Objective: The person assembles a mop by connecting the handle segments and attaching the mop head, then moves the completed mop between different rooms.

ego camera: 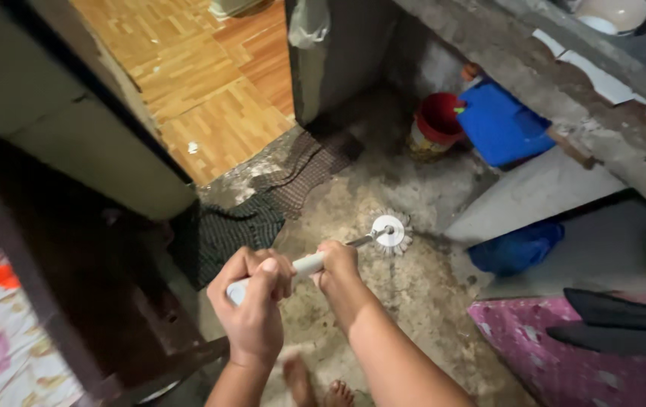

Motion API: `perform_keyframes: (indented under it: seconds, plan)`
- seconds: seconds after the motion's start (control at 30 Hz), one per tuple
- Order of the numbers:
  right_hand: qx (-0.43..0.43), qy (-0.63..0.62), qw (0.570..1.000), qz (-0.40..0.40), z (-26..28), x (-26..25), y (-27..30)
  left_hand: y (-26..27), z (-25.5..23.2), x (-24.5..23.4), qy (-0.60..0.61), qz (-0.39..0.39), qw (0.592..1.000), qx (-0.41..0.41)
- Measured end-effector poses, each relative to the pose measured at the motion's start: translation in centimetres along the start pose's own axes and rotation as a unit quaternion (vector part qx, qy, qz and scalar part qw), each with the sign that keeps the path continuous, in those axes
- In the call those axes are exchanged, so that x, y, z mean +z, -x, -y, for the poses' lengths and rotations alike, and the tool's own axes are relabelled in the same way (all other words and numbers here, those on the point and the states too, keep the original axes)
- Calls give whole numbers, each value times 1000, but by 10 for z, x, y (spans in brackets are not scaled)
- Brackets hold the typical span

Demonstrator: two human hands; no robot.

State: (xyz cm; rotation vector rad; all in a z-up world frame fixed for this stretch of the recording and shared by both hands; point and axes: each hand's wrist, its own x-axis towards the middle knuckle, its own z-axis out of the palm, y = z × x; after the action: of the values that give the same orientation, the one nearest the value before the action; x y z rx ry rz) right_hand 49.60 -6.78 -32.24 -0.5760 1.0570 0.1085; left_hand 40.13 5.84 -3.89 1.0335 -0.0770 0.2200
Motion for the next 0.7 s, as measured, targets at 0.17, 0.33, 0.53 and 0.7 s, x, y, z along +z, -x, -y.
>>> perform_keyframes:
  seconds: [0.17,0.33,0.53,0.7]
  plan:
    - [-89,148,985,7,40,-26,-71,-13,71,-3,-82,-52,994,-55]
    - [-191,266,945,16,129,-32,-111,-60,140,23,-52,-7,996,-70]
    - [-669,526,525,11,94,50,-19,-132,82,-19,-136,-27,985,-106]
    - [-493,540,669,131,49,120,60,-169,22,-53,-23,2,1000,-17]
